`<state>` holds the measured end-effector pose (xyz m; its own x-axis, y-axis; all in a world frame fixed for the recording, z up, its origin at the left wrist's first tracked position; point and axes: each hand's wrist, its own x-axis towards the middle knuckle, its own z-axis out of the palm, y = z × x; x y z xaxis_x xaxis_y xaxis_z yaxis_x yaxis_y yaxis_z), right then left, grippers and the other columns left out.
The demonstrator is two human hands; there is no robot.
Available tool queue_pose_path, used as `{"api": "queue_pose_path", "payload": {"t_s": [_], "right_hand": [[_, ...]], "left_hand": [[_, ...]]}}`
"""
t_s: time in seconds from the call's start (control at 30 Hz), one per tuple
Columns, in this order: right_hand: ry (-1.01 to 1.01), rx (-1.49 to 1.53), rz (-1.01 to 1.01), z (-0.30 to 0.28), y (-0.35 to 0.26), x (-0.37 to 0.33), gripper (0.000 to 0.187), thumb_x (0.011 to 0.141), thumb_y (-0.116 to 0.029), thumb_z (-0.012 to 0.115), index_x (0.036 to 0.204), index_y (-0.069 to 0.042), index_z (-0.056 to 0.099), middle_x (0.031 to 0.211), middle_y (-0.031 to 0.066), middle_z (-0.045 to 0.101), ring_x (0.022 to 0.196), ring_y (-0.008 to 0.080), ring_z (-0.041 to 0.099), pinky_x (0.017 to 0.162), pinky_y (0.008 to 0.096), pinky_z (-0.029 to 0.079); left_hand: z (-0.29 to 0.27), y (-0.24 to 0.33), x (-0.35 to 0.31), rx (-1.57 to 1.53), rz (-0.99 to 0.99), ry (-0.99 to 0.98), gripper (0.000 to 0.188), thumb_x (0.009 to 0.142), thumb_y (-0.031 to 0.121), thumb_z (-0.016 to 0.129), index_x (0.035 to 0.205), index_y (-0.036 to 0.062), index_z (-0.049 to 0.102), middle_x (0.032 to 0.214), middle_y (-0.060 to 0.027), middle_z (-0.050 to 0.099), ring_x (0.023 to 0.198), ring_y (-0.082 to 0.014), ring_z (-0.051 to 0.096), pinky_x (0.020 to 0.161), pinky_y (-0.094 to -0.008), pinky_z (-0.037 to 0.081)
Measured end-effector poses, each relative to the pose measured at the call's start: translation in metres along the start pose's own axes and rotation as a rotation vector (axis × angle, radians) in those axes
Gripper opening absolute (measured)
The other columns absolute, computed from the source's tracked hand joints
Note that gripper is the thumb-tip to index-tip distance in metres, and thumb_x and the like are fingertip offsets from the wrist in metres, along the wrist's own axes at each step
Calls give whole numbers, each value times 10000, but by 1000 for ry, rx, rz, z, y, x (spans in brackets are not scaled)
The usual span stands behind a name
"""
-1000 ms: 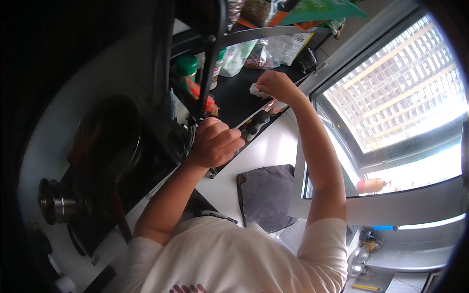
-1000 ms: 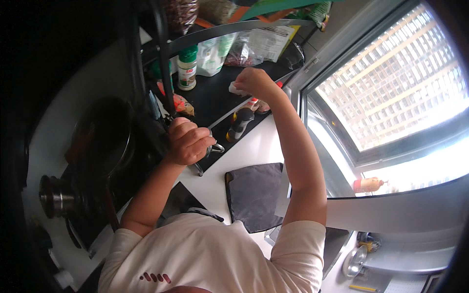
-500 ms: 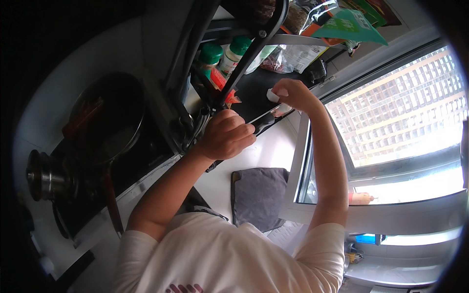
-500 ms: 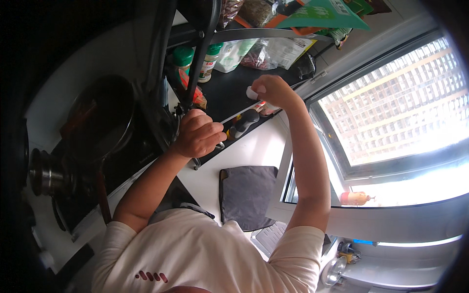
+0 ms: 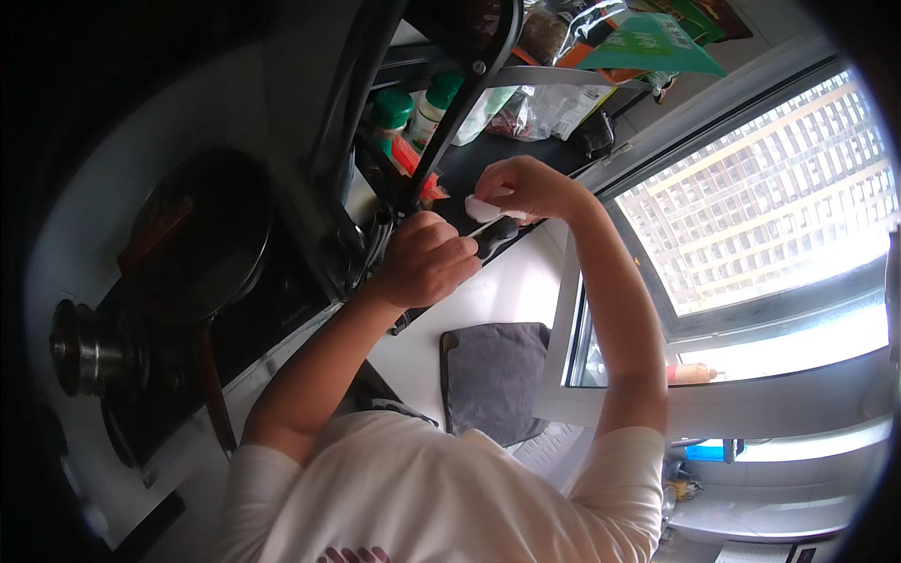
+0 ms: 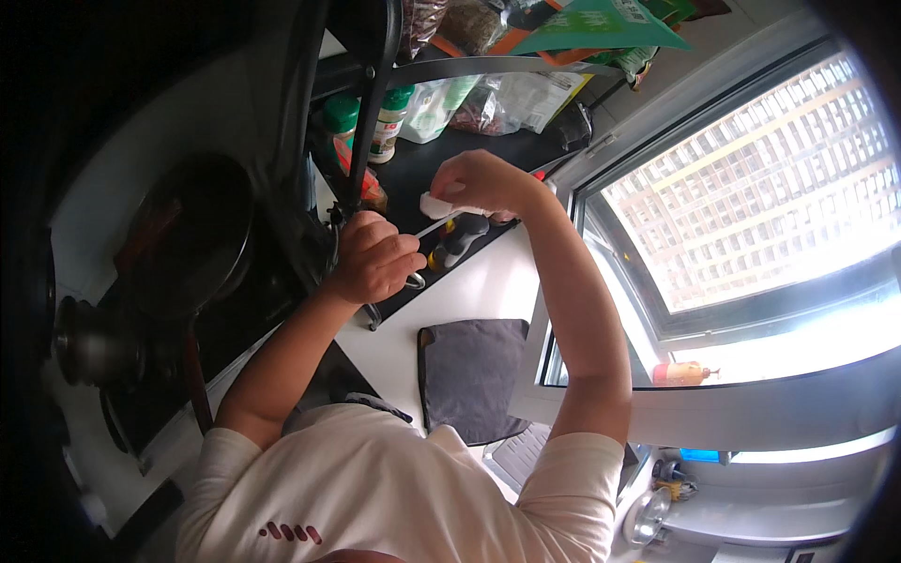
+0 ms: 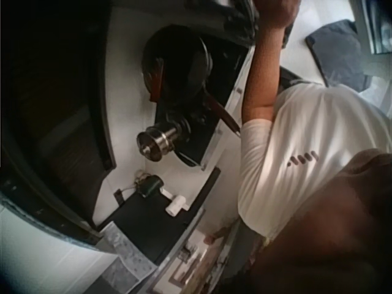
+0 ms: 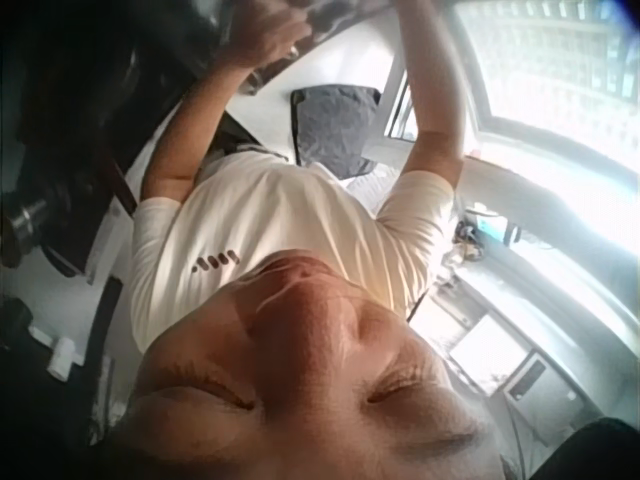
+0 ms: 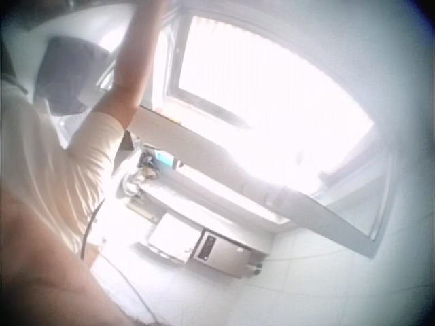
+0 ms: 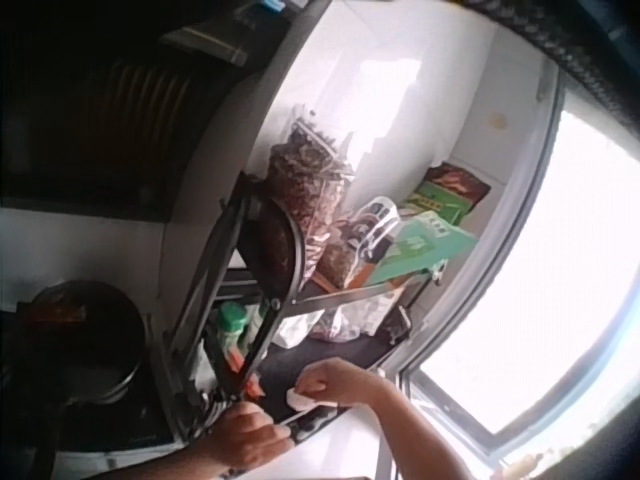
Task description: The person washes a stack of bowls in the sink using a sponge and water, then dries them with a cloth and places them in a cabinet. The person also wipes the countertop and a spice rack with a paper towel.
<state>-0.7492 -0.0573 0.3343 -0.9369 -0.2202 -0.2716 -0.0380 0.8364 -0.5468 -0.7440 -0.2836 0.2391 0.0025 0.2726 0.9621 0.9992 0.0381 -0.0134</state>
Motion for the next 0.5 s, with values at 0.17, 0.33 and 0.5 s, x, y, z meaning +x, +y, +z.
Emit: {"api": "queue_pose_path", "payload": {"t_s": [0.17, 0.33, 0.5], "right_hand": [[425, 59, 134, -33, 40, -8, 206, 869, -158, 673, 1008, -14, 719, 863, 105, 701, 782, 146, 676, 711, 278, 529], [525, -241, 242, -24, 77, -4, 219, 832, -187, 728, 1005, -53, 737, 871, 143, 715, 771, 231, 706, 720, 319, 539], [534, -189, 80, 12, 54, 5, 187, 823, -187, 739, 981, -87, 735, 914, 123, 694, 810, 248, 698, 739, 328, 541]], "left_hand": [[1, -1, -1, -14, 4, -2, 60, 707, 114, 680, 753, 134, 647, 877, 37, 605, 801, -158, 567, 769, -342, 457], [2, 0, 0, -22, 5, 19, 62, 707, 112, 679, 755, 136, 647, 878, 38, 607, 799, -160, 566, 753, -340, 463], [4, 0, -2, 1, 3, 20, 69, 704, 109, 678, 757, 139, 646, 882, 36, 601, 799, -162, 557, 745, -343, 469]]}}
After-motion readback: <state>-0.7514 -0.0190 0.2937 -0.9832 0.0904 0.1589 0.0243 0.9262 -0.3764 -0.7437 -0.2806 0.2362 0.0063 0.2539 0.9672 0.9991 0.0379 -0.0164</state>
